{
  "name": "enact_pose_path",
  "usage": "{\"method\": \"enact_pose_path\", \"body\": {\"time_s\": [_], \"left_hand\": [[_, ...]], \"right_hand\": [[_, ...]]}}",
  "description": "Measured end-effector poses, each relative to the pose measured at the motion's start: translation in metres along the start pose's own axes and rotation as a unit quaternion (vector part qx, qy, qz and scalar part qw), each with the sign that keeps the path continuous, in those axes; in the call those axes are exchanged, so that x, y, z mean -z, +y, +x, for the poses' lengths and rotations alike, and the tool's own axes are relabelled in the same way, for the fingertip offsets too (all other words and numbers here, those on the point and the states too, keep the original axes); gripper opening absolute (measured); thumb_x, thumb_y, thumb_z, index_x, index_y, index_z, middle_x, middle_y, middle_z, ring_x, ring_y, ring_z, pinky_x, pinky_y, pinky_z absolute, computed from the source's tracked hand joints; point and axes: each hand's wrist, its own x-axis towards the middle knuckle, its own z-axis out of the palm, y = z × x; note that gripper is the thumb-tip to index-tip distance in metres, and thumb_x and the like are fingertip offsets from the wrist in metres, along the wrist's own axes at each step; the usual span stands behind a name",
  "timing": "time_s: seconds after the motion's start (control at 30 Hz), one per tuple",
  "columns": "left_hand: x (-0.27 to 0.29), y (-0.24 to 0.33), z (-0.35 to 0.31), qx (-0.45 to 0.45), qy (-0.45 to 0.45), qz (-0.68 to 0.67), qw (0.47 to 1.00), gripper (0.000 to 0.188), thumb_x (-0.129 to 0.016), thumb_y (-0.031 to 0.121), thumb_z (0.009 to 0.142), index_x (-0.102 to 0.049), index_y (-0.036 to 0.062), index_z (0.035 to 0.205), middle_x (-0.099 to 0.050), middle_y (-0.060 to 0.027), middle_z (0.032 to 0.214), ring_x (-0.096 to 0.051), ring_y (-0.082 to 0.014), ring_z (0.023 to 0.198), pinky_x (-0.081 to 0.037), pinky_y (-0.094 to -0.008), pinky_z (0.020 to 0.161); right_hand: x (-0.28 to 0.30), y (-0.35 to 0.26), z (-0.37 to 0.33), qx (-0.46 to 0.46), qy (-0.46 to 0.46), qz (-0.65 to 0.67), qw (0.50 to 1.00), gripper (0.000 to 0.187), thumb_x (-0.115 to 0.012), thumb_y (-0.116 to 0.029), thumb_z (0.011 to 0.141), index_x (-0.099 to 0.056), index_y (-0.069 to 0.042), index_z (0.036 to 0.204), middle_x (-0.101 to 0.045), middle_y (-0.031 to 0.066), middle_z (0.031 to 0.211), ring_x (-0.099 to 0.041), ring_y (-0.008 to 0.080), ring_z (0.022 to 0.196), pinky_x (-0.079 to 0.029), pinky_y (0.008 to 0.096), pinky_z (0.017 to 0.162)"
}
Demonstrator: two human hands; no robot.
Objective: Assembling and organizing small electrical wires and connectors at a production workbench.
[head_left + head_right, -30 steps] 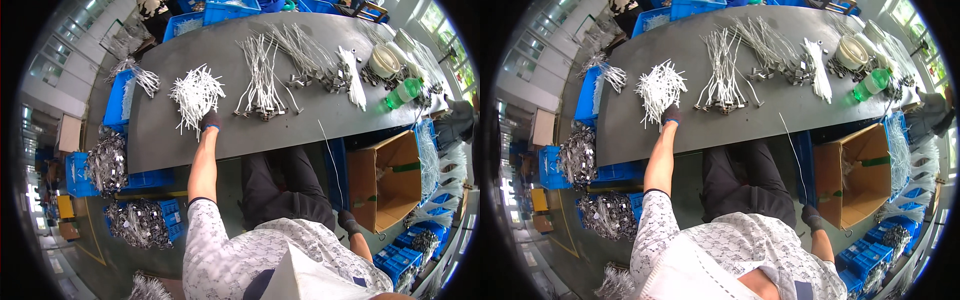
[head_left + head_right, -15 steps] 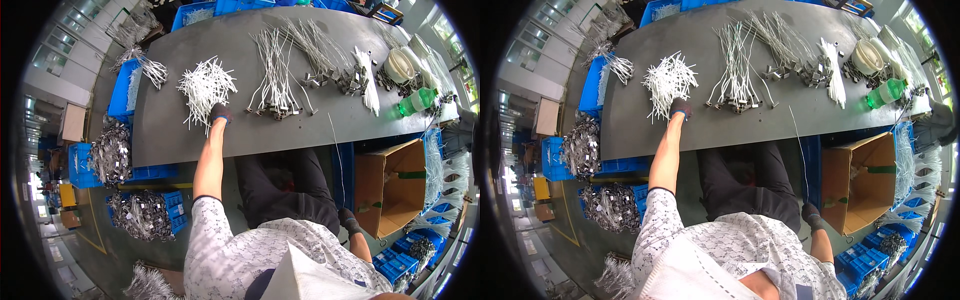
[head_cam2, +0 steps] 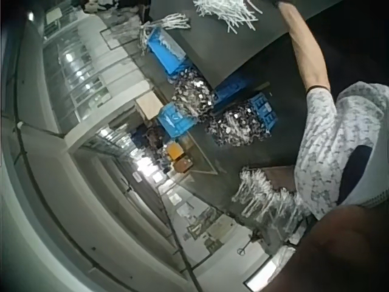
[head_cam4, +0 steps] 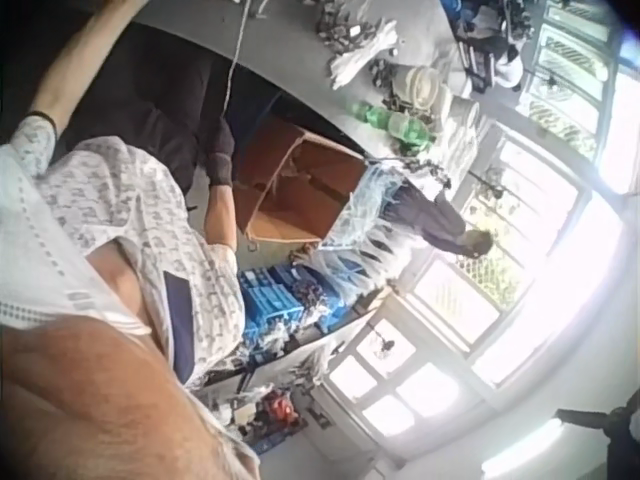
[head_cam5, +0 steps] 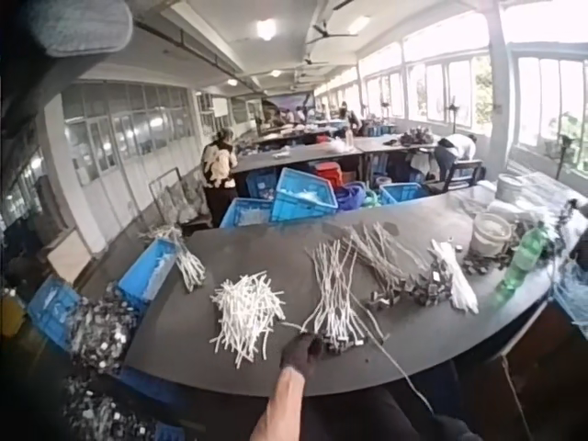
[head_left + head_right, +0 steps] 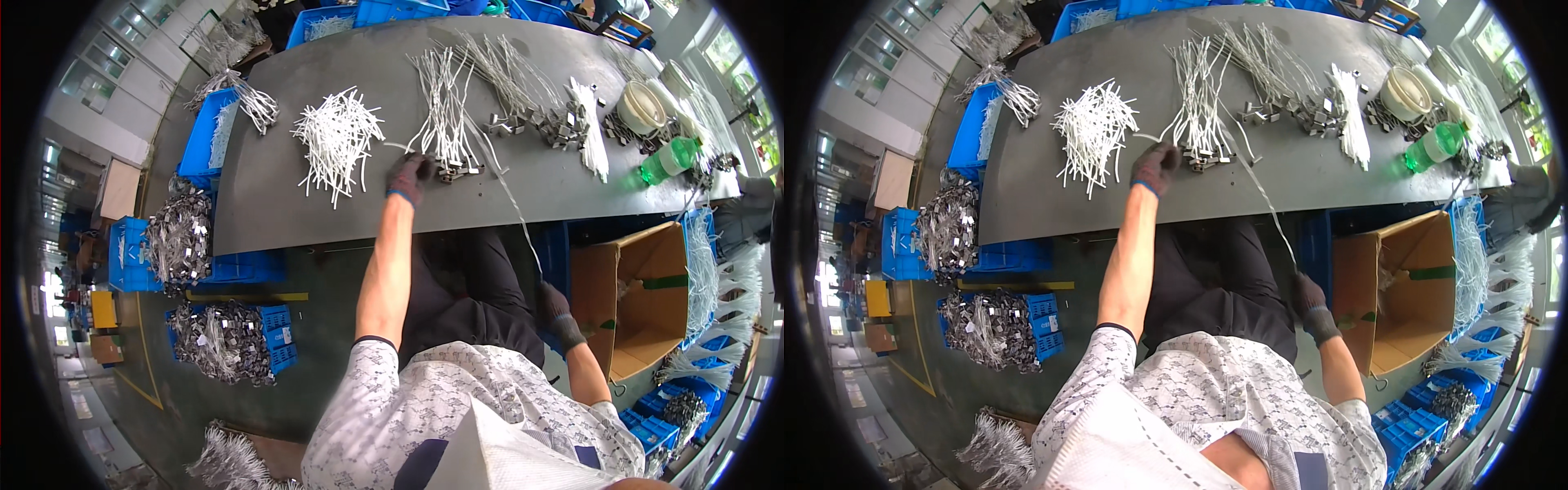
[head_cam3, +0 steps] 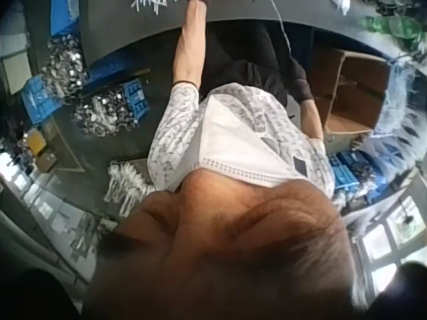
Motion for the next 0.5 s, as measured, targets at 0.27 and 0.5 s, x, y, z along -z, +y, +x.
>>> {"method": "enact_pose_path", "body": {"time_s": [0.27,0.5], "left_hand": [[-0.113,-0.031,-0.069,-0.2,-0.018,-0.049,0.978,0.014,-0.063,0.015,0.099,-0.059,0.0022,0.101,-0.07,-0.0156,0.091,-0.072,-0.0299,0.076,-0.065,-0.0439,0.068],[-0.122,-0.028,-0.091,-0.343,-0.009,0.038,0.939,0.012,-0.059,0.011,0.099,-0.055,0.0,0.099,-0.069,-0.0135,0.092,-0.069,-0.0225,0.073,-0.064,-0.039,0.07]], "right_hand": [[0.024,0.005,0.027,-0.002,-0.073,-0.094,0.993,0.021,-0.059,-0.02,0.093,-0.068,-0.005,0.106,-0.07,0.0238,0.102,-0.068,0.043,0.099,-0.057,0.0475,0.078],[0.005,0.024,-0.006,-0.056,-0.063,-0.047,0.995,0.019,-0.059,-0.017,0.089,-0.069,-0.006,0.101,-0.072,0.0219,0.094,-0.07,0.042,0.093,-0.056,0.0507,0.075]]}}
